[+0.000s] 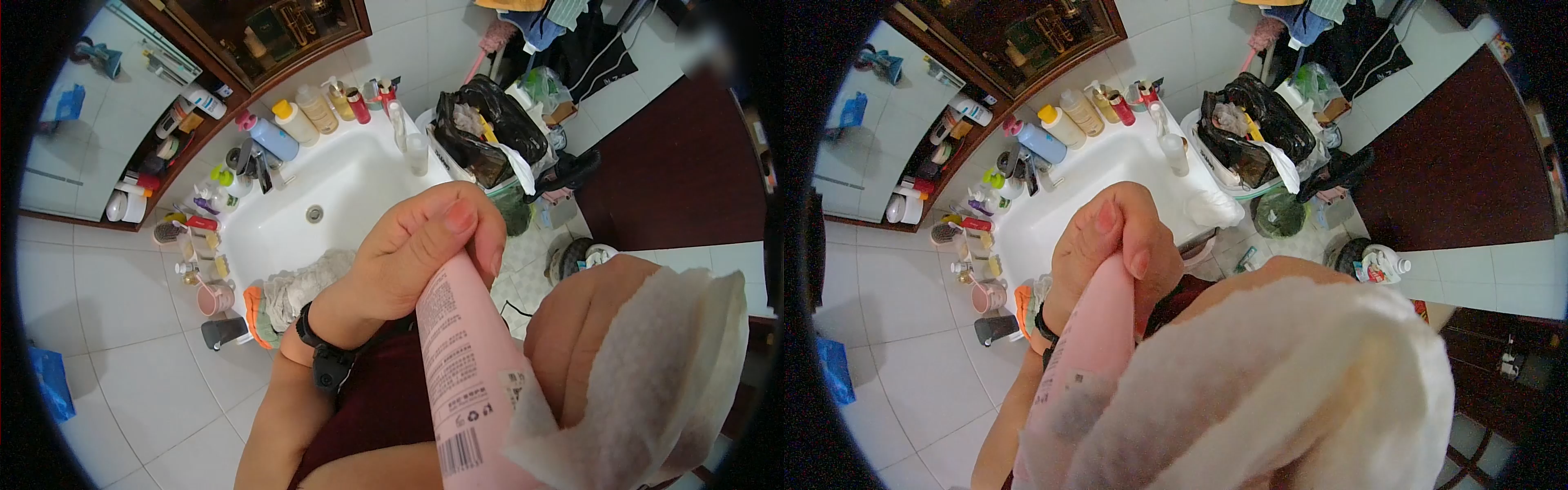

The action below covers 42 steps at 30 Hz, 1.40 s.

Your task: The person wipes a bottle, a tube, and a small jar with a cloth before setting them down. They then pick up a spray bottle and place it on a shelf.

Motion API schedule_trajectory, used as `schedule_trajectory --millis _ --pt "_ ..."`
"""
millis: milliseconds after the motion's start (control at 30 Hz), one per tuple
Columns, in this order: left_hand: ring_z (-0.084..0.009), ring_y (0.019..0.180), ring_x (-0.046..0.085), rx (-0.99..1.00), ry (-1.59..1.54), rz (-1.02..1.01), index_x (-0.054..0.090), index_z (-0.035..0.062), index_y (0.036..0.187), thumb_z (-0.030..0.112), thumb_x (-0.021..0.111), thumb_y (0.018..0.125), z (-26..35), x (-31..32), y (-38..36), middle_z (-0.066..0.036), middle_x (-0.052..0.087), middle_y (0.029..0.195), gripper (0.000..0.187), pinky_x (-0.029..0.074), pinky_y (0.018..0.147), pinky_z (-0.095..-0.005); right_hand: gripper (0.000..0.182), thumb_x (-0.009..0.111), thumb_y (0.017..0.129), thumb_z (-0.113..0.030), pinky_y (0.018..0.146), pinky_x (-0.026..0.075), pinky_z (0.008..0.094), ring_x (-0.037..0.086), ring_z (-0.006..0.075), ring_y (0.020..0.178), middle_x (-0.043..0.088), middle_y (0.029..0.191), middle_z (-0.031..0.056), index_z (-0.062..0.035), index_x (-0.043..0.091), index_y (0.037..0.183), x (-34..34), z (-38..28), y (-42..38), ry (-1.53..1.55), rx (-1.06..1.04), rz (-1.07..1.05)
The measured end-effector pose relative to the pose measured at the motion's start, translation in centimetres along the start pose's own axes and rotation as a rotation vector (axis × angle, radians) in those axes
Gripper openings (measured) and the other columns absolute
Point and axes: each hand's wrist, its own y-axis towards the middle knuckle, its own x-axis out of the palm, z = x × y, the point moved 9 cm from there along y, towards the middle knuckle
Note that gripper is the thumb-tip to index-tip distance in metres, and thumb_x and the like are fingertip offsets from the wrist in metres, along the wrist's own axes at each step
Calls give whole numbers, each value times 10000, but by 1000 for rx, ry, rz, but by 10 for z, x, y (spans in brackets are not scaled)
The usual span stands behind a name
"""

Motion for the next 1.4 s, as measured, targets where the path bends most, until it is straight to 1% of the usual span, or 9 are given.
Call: schedule_trajectory --millis 333,500,633,733,833,1033,1233,1367,1400 --pt "-58 622 480 -23 11 44 528 50 836 368 379 965 -4 -16 1 -3 514 732 375 388 569 -188 418 575 865 -233 869 471 370 567 218 1021 582 1094 99 -43 463 1220 -19 44 16 255 149 273" --pt "-54 613 493 -82 -148 244 505 51 948 425 373 954 -29 -63 1 -6 543 784 397 384 509 -193 405 569 869 -238 862 476 371 571 222 1015 589 1083 101 -43 472 1211 -43 81 29 457 212 448" --pt "-61 584 481 -57 -61 155 465 74 1058 423 600 840 -38 -81 4 -11 549 848 433 338 445 -171 360 468 939 -273 855 485 338 597 195 973 594 1092 110 -11 484 1186 -68 104 40 550 185 444" --pt "-35 499 381 16 166 153 436 101 1183 509 746 672 -45 -101 4 -21 583 916 724 250 425 -178 378 452 944 -305 894 464 344 571 202 1031 578 1132 110 -20 481 1190 -78 113 37 532 173 447" --pt "-33 535 386 18 -36 154 446 86 1141 201 744 743 -47 -107 4 -3 521 880 510 283 441 -173 379 427 954 -303 918 448 349 551 198 1063 559 1168 100 -30 466 1215 -81 120 37 569 192 433" --pt "-31 484 336 -9 -104 249 440 89 1168 256 711 782 -47 -111 5 -6 532 879 501 255 438 -180 385 406 963 -289 946 427 353 523 199 1101 530 1214 95 -37 442 1252 -85 129 39 582 233 378" --pt "-14 442 298 -23 -194 224 446 80 1121 439 713 741 -50 -112 8 1 516 834 588 229 408 -146 383 432 956 -275 922 424 337 523 186 1079 526 1209 94 -17 447 1239 -107 131 35 188 275 455" --pt "-36 486 332 33 -224 191 435 82 1146 319 645 837 -44 -115 9 7 525 854 442 252 445 -175 513 592 851 -338 932 373 301 512 159 1052 544 1135 73 3 469 1214 -117 93 37 -453 -69 403" --pt "-38 489 333 46 -194 221 436 84 1144 307 643 840 -43 -116 9 8 524 856 430 255 447 -176 612 696 742 -274 946 353 292 485 161 1081 514 1130 70 3 441 1225 -108 87 37 -427 -89 424"
